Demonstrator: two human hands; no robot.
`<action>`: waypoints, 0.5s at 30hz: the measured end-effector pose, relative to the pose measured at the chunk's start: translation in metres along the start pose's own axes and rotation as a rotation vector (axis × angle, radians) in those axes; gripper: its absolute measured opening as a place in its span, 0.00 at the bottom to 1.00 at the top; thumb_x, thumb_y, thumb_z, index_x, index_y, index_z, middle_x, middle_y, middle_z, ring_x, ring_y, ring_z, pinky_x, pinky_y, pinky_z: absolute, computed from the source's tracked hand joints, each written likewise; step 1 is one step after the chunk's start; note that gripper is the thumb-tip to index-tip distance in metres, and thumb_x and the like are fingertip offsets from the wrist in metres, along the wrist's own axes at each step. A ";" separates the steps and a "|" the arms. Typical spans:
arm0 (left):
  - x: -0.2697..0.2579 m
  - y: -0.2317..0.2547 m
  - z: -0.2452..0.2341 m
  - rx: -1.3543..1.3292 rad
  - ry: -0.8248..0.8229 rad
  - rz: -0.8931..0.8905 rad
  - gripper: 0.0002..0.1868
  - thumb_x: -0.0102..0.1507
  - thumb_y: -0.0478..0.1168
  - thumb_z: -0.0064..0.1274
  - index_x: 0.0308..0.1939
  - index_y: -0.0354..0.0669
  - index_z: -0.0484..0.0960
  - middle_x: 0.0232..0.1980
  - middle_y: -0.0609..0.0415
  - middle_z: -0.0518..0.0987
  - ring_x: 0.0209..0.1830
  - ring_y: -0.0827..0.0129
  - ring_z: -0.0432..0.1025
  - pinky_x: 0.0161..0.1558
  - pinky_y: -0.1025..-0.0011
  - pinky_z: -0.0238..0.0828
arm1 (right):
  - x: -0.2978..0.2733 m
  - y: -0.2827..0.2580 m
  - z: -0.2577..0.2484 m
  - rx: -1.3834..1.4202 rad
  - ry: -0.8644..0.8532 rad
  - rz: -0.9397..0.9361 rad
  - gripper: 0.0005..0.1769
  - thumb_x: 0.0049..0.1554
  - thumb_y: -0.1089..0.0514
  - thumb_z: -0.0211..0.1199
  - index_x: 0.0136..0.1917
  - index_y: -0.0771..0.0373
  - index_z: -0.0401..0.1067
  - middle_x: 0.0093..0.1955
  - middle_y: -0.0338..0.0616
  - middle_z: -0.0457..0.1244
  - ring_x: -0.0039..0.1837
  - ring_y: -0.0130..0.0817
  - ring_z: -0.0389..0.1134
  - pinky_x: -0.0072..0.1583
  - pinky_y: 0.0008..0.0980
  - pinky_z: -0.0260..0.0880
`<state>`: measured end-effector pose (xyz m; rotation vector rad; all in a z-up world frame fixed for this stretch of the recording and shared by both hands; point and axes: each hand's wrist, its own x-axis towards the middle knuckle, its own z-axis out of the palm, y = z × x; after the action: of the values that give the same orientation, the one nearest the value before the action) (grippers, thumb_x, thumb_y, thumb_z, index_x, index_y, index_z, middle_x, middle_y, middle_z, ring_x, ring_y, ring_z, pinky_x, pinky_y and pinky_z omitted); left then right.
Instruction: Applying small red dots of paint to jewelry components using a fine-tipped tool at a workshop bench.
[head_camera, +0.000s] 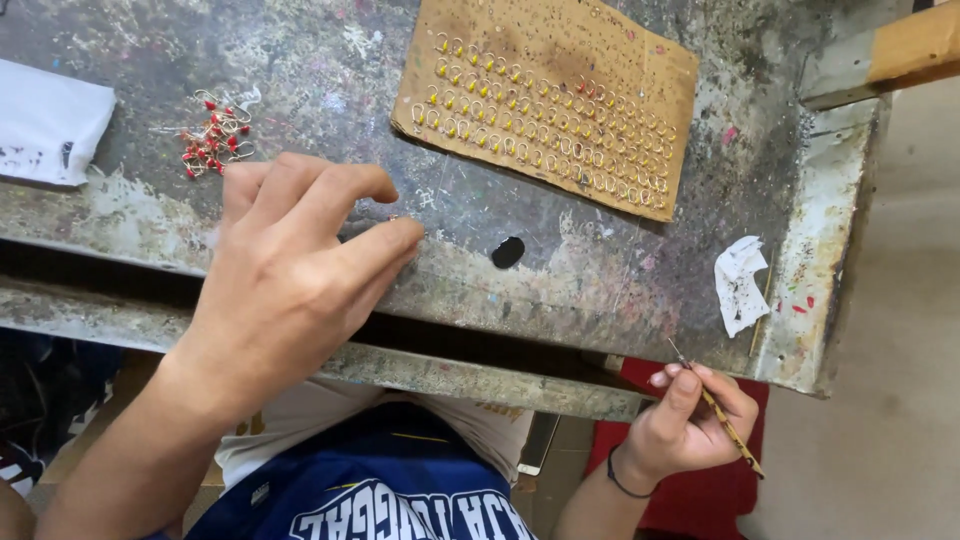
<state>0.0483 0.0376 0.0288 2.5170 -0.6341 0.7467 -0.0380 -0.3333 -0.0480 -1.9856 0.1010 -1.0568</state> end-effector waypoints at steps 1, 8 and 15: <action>0.000 0.000 0.000 -0.022 -0.020 0.009 0.06 0.70 0.39 0.65 0.40 0.52 0.83 0.54 0.54 0.77 0.49 0.56 0.70 0.53 0.57 0.56 | 0.000 0.000 0.000 0.016 0.010 0.007 0.14 0.67 0.54 0.65 0.52 0.66 0.65 0.44 0.53 0.61 0.38 0.36 0.67 0.42 0.30 0.74; -0.004 -0.003 0.002 -0.006 -0.119 0.092 0.05 0.64 0.33 0.54 0.42 0.48 0.79 0.59 0.50 0.73 0.54 0.53 0.68 0.54 0.57 0.58 | 0.002 -0.002 0.003 0.015 0.015 -0.010 0.15 0.67 0.53 0.65 0.52 0.66 0.66 0.44 0.53 0.61 0.40 0.36 0.67 0.42 0.30 0.75; -0.014 0.026 -0.017 -0.576 0.055 0.062 0.07 0.67 0.25 0.45 0.42 0.26 0.79 0.44 0.39 0.82 0.41 0.50 0.80 0.46 0.60 0.79 | 0.024 -0.062 0.049 0.332 -0.176 -0.053 0.08 0.60 0.60 0.64 0.47 0.62 0.66 0.37 0.47 0.64 0.37 0.31 0.69 0.37 0.24 0.75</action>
<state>0.0179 0.0301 0.0407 1.9512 -0.7810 0.5512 -0.0066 -0.2722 -0.0014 -1.7749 -0.2103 -0.8643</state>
